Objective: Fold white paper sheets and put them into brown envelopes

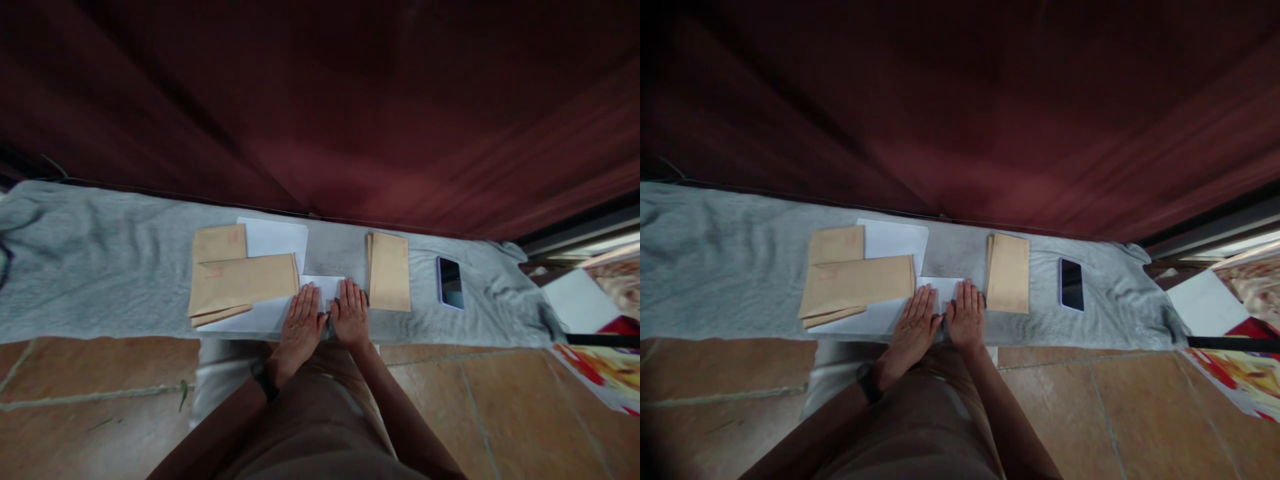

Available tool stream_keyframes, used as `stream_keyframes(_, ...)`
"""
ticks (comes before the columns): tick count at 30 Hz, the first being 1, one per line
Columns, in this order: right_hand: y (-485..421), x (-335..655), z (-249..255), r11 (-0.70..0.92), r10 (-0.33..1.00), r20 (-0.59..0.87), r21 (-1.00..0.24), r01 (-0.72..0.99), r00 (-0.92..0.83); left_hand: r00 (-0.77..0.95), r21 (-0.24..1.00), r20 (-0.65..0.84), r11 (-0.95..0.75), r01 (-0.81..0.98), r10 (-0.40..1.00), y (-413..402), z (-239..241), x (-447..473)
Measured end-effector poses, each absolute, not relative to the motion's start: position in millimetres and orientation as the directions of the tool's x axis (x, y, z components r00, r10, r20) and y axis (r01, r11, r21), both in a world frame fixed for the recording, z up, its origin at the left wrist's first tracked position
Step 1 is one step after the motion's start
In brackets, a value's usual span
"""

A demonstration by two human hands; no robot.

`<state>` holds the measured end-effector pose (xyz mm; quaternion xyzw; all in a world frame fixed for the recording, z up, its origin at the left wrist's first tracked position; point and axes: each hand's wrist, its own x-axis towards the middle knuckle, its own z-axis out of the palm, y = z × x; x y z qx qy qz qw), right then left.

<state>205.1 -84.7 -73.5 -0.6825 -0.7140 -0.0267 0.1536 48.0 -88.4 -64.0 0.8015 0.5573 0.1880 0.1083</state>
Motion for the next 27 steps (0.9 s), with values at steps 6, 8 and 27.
stream_keyframes(6, -108.3, 213.2, -69.8, 0.137, 0.951, 0.297, -0.166, 0.977, -0.083, 0.388, 0.343, 0.17, -0.424, 0.838, 0.906, -94.1, -56.2, 47.7)
stream_keyframes(8, -117.7, 216.5, -68.8, 0.205, 0.948, 0.278, -0.158, 0.966, -0.156, 0.467, 0.328, 0.164, -0.494, 0.805, 0.869, -97.0, -53.9, 48.1)
stream_keyframes(27, -150.8, 252.2, -60.8, 0.388, 0.89, 0.299, -0.102, 0.916, -0.344, 0.647, 0.159, 0.202, -0.677, 0.719, 0.735, -103.6, -57.6, 27.2)
